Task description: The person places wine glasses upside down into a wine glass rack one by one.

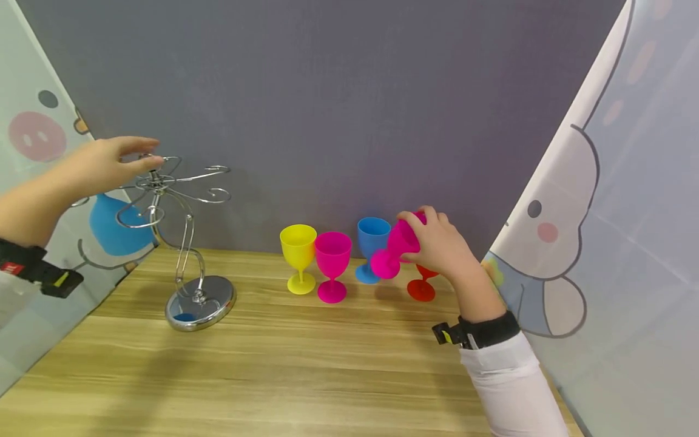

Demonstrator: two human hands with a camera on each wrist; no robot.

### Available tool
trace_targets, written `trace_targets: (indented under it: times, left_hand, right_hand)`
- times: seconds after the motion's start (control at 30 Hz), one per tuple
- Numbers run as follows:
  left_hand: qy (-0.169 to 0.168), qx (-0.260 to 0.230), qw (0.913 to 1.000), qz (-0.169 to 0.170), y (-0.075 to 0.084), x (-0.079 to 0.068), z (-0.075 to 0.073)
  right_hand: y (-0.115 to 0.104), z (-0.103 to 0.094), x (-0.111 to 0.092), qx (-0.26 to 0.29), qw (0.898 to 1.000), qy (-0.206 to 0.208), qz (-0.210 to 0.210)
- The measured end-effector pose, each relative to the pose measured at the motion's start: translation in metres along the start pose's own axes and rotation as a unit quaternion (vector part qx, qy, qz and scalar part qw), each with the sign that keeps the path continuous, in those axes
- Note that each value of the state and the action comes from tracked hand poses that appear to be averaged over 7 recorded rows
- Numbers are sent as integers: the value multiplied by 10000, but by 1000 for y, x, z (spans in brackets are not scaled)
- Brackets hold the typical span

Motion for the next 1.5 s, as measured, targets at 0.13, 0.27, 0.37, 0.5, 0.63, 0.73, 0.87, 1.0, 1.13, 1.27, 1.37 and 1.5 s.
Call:
trace_targets:
  times: [0.13,0.27,0.37,0.5,0.63,0.73,0.87,1.0,1.13,1.27,1.37,1.5]
  left_hand:
    - [398,-122,9991,68,14,-13,-1]
    - [800,-291,9955,414,41,-26,1]
    - [1205,-449,9883,825,66,-37,7]
    - [1958,-726,9649,1592,97,-54,18]
    - [2371,-997,9436,2082,118,-69,38]
    - [2464,-1169,9356,2241,126,-75,59]
    - [2550,-1469,9276,2303,131,-80,88]
    - [2681,-1953,9169,2219,133,-84,116]
    - [2650,-2385,9131,1980,135,-86,143]
    - [2464,-2868,9079,1810,140,-86,170]
    - [2275,-3285,9005,1716,144,-87,187]
    - [2147,-3780,8868,1568,146,-89,204]
  right_hand:
    - [0,-11,-9,182,9993,321,18]
    - [2,-17,-22,521,9958,755,57]
    - [3,-20,-35,788,9894,1220,23]
    - [2,-21,-51,1002,9770,1874,-157]
    - [2,-18,-64,1167,9645,2367,-141]
    - [2,-14,-74,1295,9526,2743,-214]
    - [-3,-6,-85,1557,9311,3272,-425]
    - [-13,7,-92,2000,9138,3519,-341]
    - [-21,20,-96,2400,8987,3666,-177]
    - [-25,29,-101,2962,8716,3901,-218]
    - [-27,35,-106,3419,8477,4043,-330]
    - [-33,44,-109,3823,8333,3967,-444]
Point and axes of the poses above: each hand's wrist, its own x-axis towards the middle knuckle, its own z-axis out of the palm, y = z × x, the point moved 5 cm from there along x, towards the middle knuckle, and after that the axes turned 8 degrees about z, right-handed, at the moved point
